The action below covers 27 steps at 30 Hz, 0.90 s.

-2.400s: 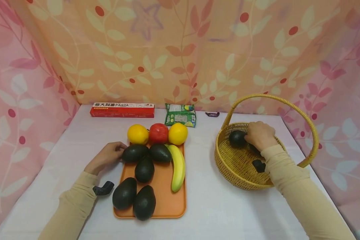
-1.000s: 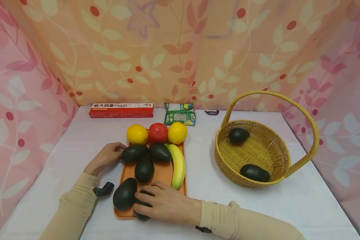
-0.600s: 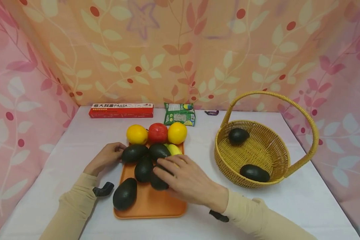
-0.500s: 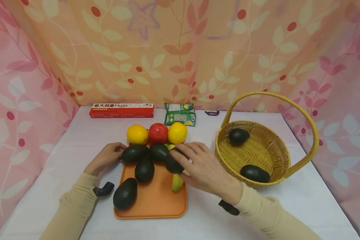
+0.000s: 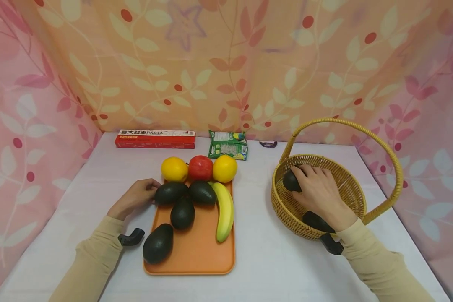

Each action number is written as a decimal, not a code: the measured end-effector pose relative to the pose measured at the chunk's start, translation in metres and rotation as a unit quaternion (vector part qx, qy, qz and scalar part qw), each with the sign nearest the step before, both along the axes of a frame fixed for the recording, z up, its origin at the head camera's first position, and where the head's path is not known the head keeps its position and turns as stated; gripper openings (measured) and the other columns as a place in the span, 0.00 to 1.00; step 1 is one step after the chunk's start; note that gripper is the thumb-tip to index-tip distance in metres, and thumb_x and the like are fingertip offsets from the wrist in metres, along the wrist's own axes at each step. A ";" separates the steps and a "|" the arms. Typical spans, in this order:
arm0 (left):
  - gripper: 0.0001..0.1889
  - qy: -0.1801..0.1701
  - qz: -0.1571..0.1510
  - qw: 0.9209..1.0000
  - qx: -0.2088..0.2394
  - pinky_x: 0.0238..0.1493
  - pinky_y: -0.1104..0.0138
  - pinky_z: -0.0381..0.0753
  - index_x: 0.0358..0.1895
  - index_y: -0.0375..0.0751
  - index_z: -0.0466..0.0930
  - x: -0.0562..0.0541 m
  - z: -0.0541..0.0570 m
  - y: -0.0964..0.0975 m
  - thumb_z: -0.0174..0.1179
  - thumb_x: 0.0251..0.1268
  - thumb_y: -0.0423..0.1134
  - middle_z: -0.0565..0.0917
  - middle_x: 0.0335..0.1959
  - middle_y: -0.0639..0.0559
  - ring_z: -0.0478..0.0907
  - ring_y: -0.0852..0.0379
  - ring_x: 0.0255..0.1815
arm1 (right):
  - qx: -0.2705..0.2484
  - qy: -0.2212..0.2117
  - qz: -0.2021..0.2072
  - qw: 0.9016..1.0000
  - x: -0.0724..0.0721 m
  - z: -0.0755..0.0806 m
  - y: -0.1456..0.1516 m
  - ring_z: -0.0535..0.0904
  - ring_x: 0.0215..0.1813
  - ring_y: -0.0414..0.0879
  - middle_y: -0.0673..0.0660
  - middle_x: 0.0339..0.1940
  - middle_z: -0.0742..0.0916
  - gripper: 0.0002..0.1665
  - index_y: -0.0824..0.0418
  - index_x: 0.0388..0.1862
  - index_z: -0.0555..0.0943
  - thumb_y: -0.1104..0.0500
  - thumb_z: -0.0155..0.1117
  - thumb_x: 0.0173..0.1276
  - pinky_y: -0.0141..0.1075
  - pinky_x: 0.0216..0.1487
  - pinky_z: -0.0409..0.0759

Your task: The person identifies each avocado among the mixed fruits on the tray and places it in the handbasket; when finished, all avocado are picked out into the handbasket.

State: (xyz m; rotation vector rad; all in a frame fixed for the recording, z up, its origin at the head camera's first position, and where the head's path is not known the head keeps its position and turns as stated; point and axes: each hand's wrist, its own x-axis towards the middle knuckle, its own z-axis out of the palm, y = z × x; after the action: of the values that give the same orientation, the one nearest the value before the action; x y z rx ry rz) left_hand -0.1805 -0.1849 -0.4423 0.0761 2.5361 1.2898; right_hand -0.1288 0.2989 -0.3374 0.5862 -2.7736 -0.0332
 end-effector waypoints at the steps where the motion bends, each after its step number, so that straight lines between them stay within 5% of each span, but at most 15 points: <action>1: 0.14 0.000 0.000 1.000 0.000 0.36 0.68 0.74 0.49 0.29 0.78 0.000 0.000 0.000 0.48 0.66 0.32 0.82 0.34 0.43 0.76 0.56 0.29 | 0.014 -0.013 -0.008 1.000 0.001 -0.002 0.002 0.79 0.51 0.67 0.69 0.52 0.83 0.39 0.65 0.60 0.76 0.54 0.77 0.49 0.62 0.48 0.74; 8: 0.14 0.001 0.001 1.000 0.003 0.35 0.68 0.75 0.50 0.28 0.77 0.000 0.000 -0.001 0.49 0.66 0.32 0.82 0.34 0.43 0.76 0.56 0.28 | 0.061 -0.076 -0.011 0.995 0.003 -0.020 0.004 0.82 0.48 0.66 0.67 0.51 0.84 0.39 0.66 0.59 0.77 0.52 0.77 0.49 0.61 0.46 0.75; 17: 0.14 0.006 -0.002 1.000 -0.002 0.36 0.68 0.75 0.49 0.29 0.78 0.001 -0.001 0.001 0.49 0.66 0.31 0.82 0.35 0.43 0.76 0.56 0.29 | 0.079 -0.094 0.005 0.992 0.005 -0.028 -0.002 0.83 0.38 0.59 0.62 0.45 0.85 0.34 0.63 0.55 0.79 0.52 0.76 0.49 0.57 0.42 0.77; 27: 0.13 0.006 0.003 1.000 -0.003 0.36 0.68 0.75 0.48 0.29 0.78 0.001 -0.001 0.002 0.50 0.66 0.31 0.81 0.36 0.42 0.76 0.56 0.29 | 0.077 -0.110 0.008 0.991 0.006 -0.028 0.000 0.83 0.45 0.61 0.66 0.50 0.84 0.39 0.64 0.60 0.76 0.52 0.77 0.50 0.60 0.48 0.76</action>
State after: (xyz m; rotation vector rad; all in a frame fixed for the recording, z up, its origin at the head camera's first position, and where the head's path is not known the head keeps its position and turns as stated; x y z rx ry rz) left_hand -0.1798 -0.1832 -0.4430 0.0761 2.5524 1.2886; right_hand -0.1230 0.2986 -0.3653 0.6884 -2.9994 -0.1924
